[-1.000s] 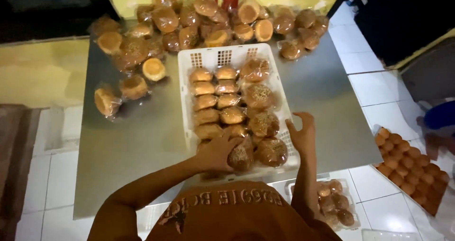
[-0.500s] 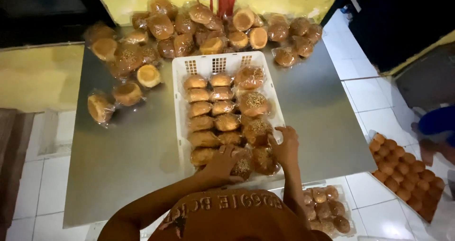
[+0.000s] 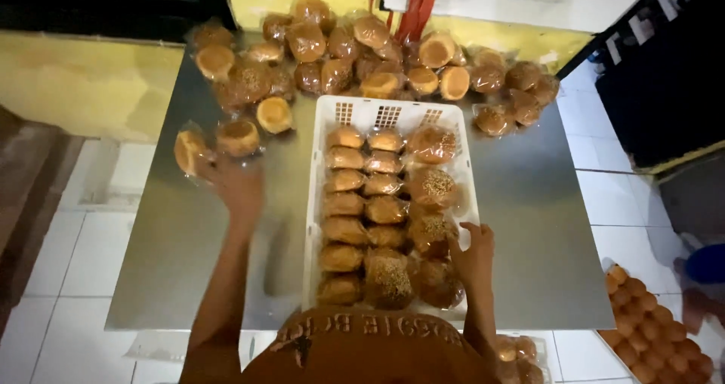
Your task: The person arranges individually wrapped buns into a plastic crate.
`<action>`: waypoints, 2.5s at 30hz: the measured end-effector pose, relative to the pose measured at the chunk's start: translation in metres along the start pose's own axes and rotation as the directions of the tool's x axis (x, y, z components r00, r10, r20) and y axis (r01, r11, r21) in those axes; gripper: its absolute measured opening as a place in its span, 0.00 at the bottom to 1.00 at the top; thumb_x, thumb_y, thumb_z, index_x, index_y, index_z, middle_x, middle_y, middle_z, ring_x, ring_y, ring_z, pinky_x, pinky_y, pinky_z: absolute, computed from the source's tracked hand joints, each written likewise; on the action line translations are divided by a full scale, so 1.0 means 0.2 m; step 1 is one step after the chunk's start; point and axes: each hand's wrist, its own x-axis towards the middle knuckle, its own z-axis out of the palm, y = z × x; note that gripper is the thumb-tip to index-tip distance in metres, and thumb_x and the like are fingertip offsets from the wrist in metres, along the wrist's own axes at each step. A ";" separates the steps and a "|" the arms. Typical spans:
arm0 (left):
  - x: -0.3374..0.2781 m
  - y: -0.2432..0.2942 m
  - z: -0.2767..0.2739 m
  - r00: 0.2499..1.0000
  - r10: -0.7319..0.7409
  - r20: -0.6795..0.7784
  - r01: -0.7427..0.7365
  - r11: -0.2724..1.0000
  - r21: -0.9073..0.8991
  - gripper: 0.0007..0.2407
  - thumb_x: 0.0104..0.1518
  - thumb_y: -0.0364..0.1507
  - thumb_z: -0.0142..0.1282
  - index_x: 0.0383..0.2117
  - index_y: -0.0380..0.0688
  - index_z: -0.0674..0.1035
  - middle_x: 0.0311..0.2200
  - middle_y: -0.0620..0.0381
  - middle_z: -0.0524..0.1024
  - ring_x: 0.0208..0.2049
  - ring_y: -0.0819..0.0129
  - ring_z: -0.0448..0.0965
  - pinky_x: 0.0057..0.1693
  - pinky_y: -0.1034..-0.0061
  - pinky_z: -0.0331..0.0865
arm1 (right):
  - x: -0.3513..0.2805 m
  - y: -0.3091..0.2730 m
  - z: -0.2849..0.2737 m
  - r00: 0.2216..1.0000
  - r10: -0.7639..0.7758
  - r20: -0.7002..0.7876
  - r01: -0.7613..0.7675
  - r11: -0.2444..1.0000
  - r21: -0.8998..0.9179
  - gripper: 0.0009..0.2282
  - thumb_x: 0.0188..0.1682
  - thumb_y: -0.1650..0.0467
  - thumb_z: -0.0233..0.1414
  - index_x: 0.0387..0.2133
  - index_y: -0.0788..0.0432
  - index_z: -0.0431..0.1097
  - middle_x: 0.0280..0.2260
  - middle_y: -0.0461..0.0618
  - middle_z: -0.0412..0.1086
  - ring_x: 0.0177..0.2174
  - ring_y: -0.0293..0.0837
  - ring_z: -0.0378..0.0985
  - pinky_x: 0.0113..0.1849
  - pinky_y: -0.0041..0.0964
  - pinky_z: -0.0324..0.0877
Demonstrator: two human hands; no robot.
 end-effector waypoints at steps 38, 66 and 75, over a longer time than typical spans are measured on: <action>-0.15 0.98 -0.16 0.532 0.078 0.843 0.736 0.450 -0.506 0.34 0.55 0.52 0.48 0.64 0.41 0.63 0.59 0.36 0.70 0.57 0.41 0.75 0.58 0.47 0.74 | -0.01 -0.06 -0.02 0.998 -0.045 -0.043 0.043 0.997 -0.058 0.14 0.48 0.65 0.61 0.42 0.59 0.73 0.47 0.66 0.68 0.50 0.66 0.70 0.51 0.56 0.68; -0.61 0.96 0.09 0.655 0.282 0.701 -0.080 0.949 -0.306 0.17 0.67 0.30 0.45 0.61 0.43 0.70 0.57 0.38 0.74 0.56 0.40 0.75 0.63 0.55 0.68 | -0.01 -0.04 0.00 1.000 -0.010 0.027 0.013 0.995 -0.102 0.17 0.48 0.62 0.60 0.46 0.57 0.72 0.56 0.72 0.59 0.52 0.70 0.66 0.51 0.60 0.65; -0.55 1.01 0.05 0.621 0.390 0.680 -0.112 0.903 -0.416 0.22 0.57 0.24 0.46 0.61 0.34 0.68 0.59 0.32 0.65 0.54 0.35 0.69 0.59 0.54 0.66 | -0.01 -0.08 -0.02 0.995 0.072 0.063 -0.065 0.993 -0.103 0.15 0.49 0.61 0.58 0.46 0.54 0.72 0.57 0.71 0.58 0.53 0.70 0.65 0.52 0.61 0.63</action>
